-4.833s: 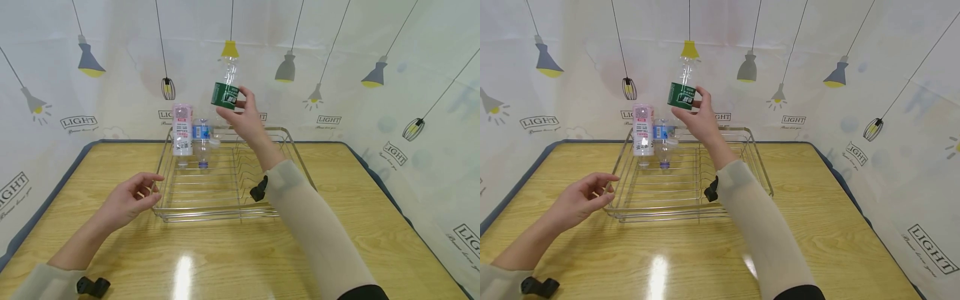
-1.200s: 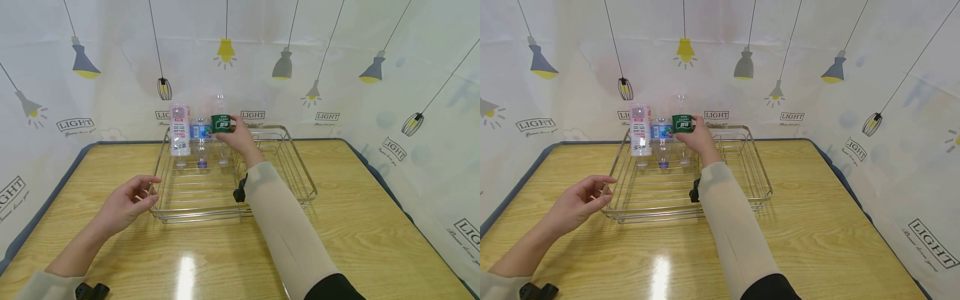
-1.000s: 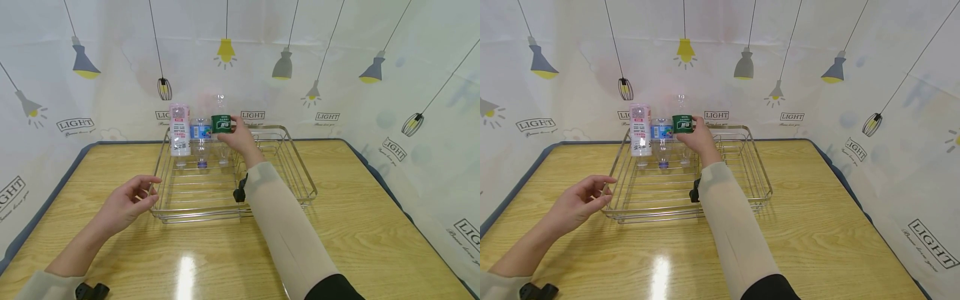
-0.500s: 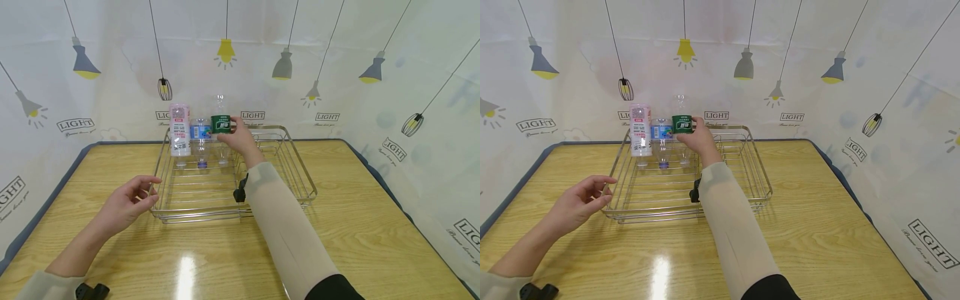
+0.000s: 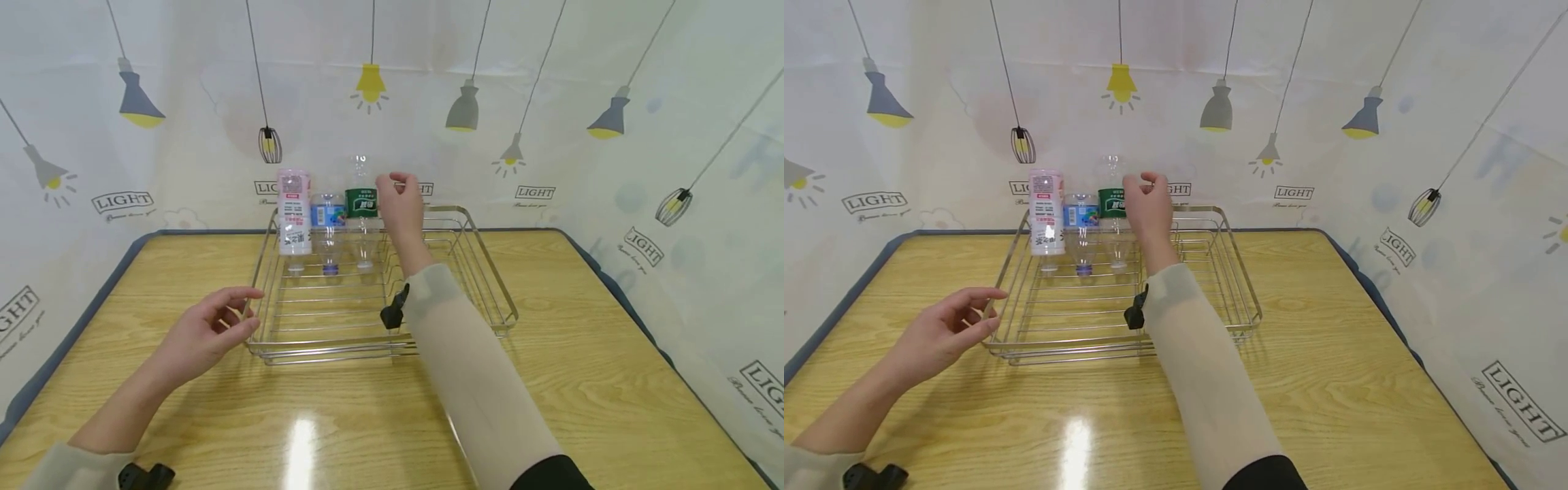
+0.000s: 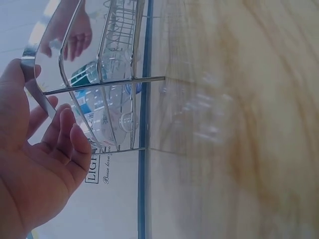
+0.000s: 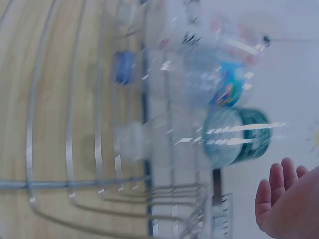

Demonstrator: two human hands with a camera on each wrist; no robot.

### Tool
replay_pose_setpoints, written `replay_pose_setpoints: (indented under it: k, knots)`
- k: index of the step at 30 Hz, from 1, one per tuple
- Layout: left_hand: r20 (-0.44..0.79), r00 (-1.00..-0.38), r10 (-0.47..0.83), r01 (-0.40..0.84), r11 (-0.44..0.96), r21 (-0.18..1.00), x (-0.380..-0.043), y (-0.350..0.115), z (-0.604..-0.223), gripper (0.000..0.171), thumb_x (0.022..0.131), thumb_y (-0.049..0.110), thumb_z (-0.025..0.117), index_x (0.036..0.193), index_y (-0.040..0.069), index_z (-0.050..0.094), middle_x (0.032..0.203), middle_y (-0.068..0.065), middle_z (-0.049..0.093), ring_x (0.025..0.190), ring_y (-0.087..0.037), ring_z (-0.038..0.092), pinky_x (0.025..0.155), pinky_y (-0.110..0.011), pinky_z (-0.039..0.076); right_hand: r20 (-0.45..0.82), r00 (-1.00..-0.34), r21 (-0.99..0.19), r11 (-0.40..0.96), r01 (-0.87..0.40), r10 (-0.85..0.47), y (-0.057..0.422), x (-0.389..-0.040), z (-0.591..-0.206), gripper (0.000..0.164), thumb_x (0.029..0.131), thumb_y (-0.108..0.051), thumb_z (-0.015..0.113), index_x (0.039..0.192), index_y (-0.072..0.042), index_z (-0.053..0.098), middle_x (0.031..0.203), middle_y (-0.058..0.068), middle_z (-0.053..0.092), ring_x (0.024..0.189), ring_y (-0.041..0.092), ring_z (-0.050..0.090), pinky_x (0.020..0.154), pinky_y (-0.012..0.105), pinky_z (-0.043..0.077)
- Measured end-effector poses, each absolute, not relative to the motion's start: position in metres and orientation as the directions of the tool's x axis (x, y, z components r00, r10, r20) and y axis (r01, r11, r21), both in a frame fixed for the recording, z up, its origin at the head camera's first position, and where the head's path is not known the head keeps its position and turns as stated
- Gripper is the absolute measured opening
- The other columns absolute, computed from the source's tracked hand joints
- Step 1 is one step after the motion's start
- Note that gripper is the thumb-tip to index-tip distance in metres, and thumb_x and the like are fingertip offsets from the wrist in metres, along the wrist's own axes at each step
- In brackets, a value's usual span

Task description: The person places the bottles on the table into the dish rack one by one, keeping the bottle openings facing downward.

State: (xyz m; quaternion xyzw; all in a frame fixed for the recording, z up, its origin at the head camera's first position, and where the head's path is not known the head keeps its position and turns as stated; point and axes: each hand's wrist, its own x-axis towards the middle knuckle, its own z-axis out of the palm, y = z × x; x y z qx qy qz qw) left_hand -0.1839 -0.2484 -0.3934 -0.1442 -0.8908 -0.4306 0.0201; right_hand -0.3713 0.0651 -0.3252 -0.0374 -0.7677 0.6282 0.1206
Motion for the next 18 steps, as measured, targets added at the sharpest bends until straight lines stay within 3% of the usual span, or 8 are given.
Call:
replay_pose_setpoints:
  k: [5, 11, 18]
  knots:
    - [0.175, -0.954, 0.245, 0.291, 0.602, 0.743, -0.183, -0.248, -0.392, 0.048, 0.107, 0.020, 0.073, 0.153, 0.012, 0.061, 0.119, -0.009, 0.065, 0.087, -0.007, 0.063, 0.067, -0.026, 0.055, 0.192, -0.967, -0.981, 0.018, -0.192, 0.168, 0.065, -0.359, -0.297, 0.038, 0.107, -0.041, 0.057, 0.134, -0.015, 0.064, 0.124, 0.004, 0.072, 0.113, 0.026, 0.068, 0.102, 0.044, 0.056]
    - [0.247, -0.936, 0.252, 0.351, 0.598, 0.720, -0.181, -0.247, -0.390, 0.044, 0.107, 0.015, 0.073, 0.149, 0.009, 0.065, 0.105, -0.005, 0.059, 0.075, -0.008, 0.054, 0.062, -0.025, 0.048, 0.198, -0.980, -0.970, -0.134, -0.201, 0.035, 0.075, -0.336, -0.259, 0.036, 0.109, -0.033, 0.055, 0.133, -0.009, 0.066, 0.114, 0.004, 0.073, 0.096, 0.022, 0.070, 0.085, 0.031, 0.055]
    - [0.356, -0.906, 0.229, 0.416, 0.630, 0.655, -0.184, -0.243, -0.379, 0.042, 0.105, 0.016, 0.075, 0.146, 0.010, 0.067, 0.097, -0.001, 0.053, 0.071, -0.012, 0.045, 0.060, -0.027, 0.038, 0.304, -0.945, -0.951, 0.023, -0.309, -0.120, 0.107, -0.298, -0.228, 0.038, 0.114, -0.033, 0.052, 0.140, -0.008, 0.064, 0.120, 0.004, 0.070, 0.107, 0.022, 0.069, 0.097, 0.034, 0.056]
